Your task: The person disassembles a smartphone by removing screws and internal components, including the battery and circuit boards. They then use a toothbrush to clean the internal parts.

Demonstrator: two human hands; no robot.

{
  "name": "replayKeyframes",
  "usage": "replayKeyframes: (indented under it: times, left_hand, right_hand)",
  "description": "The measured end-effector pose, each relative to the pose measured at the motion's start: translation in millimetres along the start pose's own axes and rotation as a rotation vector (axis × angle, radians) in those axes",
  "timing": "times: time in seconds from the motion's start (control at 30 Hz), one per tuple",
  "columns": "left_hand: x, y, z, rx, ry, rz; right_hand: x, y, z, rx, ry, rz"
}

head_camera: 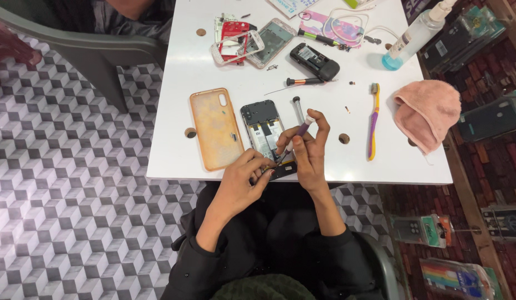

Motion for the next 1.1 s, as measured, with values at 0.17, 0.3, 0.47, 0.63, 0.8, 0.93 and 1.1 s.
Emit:
replayKeyframes:
  times: [0.17,0.3,0.47,0.63,0.8,0.93,1.1]
  left_hand:
    - [-6,3,-10,0.022,-0.056,0.004]
    - [-3,2,-9,0.004,-0.016,0.042]
    - [5,-3,-4,0.008,0.074,0.143]
    - [16,-4,-1,-0.035,0.186,0.258]
    - [20,-6,-2,-0.035,0.252,0.323]
    - [23,-5,-2,-0.033,0.254,0.334]
    - [23,-5,-3,-0.042,0.245,0.341]
  right_hand:
    - [2,-5,2,0.268,-0.008,0.078]
    - [4,-10,-2,0.345,-0.047,0.187]
    - [6,-20,-12,0.388,-0.132,0.297]
    - [6,-23,-6,0.416,-0.119,0.309]
    - [6,-29,1,0.391,-0.116,0.349]
    - [6,-33,1,0.422,-0.121,0.365]
    - [6,-34,3,0.363,-0.124,0.360]
Point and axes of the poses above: each hand's wrist, its own x-axis away from the middle knuckle, its own y-axis out of the palm, z = x × y, the point moved 9 cm from there along -x, towards the middle knuckle, and after that the axes turned 6 degrees about -y, right-handed, at the moved point
